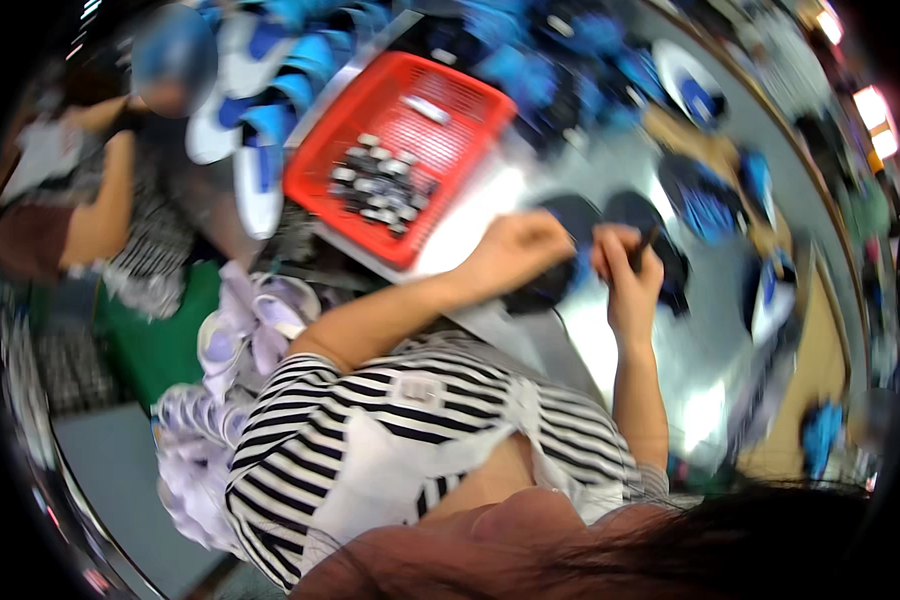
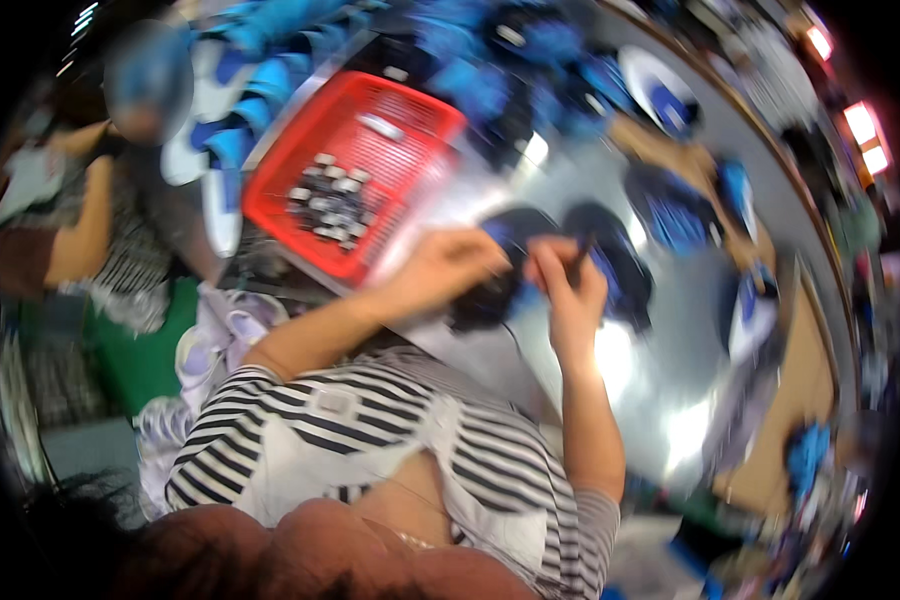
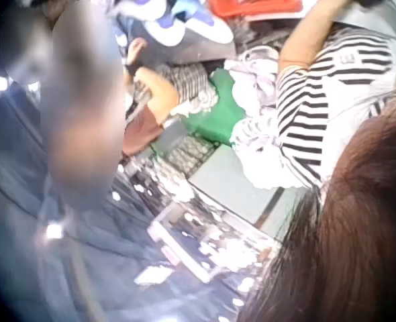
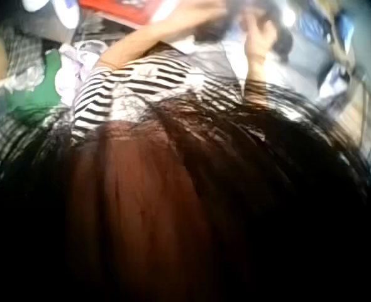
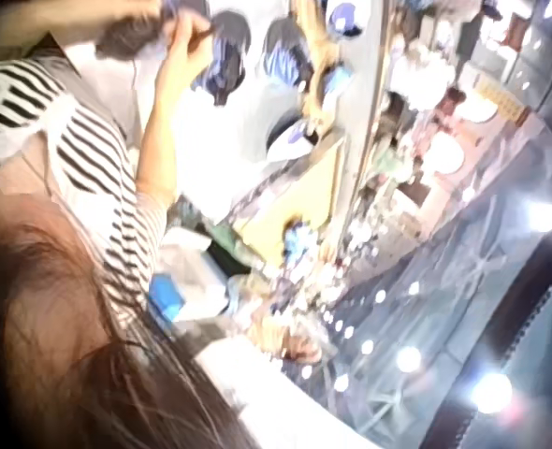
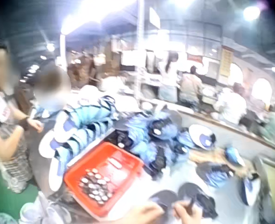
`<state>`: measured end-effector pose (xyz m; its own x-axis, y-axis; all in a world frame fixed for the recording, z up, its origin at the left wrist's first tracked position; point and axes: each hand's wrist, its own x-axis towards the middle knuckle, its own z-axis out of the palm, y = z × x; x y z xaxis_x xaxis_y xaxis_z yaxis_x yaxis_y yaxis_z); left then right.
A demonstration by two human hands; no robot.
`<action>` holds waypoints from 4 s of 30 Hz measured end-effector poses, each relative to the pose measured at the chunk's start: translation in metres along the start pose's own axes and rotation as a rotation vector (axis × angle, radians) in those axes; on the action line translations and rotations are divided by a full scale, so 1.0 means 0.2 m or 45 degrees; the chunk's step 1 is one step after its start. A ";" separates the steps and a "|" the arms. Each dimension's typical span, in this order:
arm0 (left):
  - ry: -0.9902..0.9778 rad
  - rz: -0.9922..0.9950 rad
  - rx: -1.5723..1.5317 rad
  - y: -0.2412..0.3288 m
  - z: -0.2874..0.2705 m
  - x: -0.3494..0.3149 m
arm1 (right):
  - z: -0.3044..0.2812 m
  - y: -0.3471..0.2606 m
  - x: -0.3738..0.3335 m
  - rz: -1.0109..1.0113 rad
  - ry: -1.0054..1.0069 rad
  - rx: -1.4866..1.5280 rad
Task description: The person assembles shoe components by hand and using a tool, attaching small circular parts to blue and black shoe uppers on a metal workbench.
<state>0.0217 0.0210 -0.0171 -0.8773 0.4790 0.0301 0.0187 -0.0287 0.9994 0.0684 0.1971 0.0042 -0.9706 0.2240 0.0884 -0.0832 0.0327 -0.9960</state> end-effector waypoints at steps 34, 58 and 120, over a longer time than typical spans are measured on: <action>-0.306 -0.226 -0.153 -0.03 0.07 0.07 | -0.22 -0.04 -0.15 -0.075 -0.389 -0.812; -0.531 -0.509 -0.439 0.09 -0.03 0.07 | -0.43 0.05 -0.07 -0.783 -0.113 -1.813; -1.656 1.117 1.300 0.11 0.69 0.37 | -2.36 0.35 0.52 0.115 1.082 -0.341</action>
<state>0.0240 0.1760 0.0086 0.3978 0.9171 -0.0250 0.8774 -0.3723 0.3026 0.0688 0.6821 -0.0493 -0.4668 0.8792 0.0956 0.1445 0.1825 -0.9725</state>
